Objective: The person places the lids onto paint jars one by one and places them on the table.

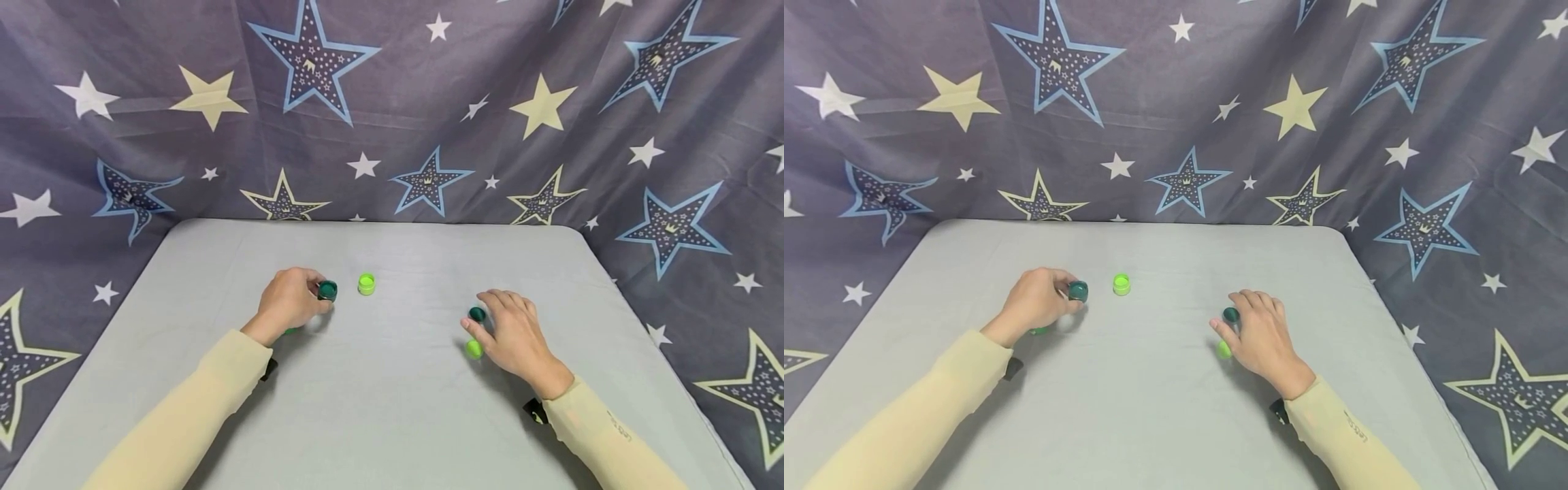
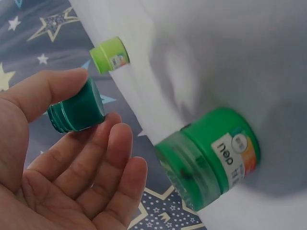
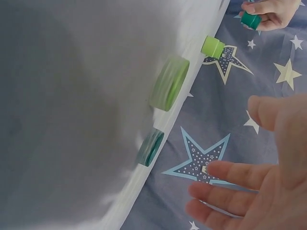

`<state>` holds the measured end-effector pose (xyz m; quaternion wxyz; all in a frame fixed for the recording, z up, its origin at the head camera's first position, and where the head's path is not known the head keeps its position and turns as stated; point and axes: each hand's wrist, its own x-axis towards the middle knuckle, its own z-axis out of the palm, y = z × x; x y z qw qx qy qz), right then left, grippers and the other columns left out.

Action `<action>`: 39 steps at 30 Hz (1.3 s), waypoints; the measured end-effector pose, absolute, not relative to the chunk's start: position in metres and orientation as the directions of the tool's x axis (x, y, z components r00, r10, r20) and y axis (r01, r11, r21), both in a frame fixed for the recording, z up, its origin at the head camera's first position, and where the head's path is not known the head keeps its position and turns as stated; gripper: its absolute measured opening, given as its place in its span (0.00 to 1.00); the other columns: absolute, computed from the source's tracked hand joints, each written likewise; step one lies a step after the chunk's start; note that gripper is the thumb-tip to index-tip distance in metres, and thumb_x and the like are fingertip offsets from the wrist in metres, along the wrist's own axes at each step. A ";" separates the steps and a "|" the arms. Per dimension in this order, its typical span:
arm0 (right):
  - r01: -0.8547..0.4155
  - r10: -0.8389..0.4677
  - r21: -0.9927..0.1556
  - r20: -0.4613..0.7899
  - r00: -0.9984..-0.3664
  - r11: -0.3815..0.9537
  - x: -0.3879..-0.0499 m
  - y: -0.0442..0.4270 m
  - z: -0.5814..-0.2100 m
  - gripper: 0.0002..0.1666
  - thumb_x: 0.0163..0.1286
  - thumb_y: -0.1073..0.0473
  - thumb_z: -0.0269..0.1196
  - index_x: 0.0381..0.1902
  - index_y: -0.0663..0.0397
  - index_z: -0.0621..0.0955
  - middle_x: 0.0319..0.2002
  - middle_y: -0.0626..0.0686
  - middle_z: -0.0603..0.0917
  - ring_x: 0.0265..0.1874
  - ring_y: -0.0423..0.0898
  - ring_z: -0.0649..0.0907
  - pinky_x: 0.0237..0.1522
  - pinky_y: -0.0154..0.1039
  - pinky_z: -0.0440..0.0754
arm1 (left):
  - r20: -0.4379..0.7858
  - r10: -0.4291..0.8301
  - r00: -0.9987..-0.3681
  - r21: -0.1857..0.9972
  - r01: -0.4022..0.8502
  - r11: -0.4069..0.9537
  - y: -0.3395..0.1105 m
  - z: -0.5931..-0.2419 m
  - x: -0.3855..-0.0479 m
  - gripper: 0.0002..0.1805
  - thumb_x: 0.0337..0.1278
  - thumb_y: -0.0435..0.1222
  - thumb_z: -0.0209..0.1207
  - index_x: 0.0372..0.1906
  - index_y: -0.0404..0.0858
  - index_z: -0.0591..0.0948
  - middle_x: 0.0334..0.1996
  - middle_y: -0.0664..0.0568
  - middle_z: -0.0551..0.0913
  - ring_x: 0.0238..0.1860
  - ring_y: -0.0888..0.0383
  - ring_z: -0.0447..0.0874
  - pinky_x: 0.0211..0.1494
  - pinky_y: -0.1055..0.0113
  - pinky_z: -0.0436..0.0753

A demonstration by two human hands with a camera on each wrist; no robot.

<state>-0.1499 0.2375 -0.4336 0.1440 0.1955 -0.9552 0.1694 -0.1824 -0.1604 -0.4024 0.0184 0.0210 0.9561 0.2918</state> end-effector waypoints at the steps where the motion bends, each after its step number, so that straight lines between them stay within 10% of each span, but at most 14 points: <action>1: -0.420 -0.323 -0.266 0.340 -0.883 0.868 -0.151 0.238 -0.434 0.37 0.71 0.38 0.65 0.63 0.62 0.78 0.62 0.65 0.79 0.64 0.64 0.74 0.63 0.64 0.64 | -0.018 0.056 -0.998 0.560 0.036 0.827 -0.160 -0.403 -0.180 0.19 0.51 0.40 0.76 0.49 0.41 0.88 0.37 0.50 0.86 0.40 0.50 0.82 0.42 0.55 0.79; 39: -0.394 -0.342 -0.163 0.275 -0.898 0.904 -0.175 0.241 -0.444 0.24 0.63 0.52 0.75 0.52 0.59 0.86 0.45 0.58 0.87 0.42 0.58 0.81 0.46 0.56 0.68 | 0.096 0.142 -0.985 0.573 0.172 0.801 -0.136 -0.407 -0.134 0.17 0.42 0.38 0.80 0.41 0.44 0.90 0.30 0.57 0.84 0.29 0.59 0.78 0.34 0.61 0.76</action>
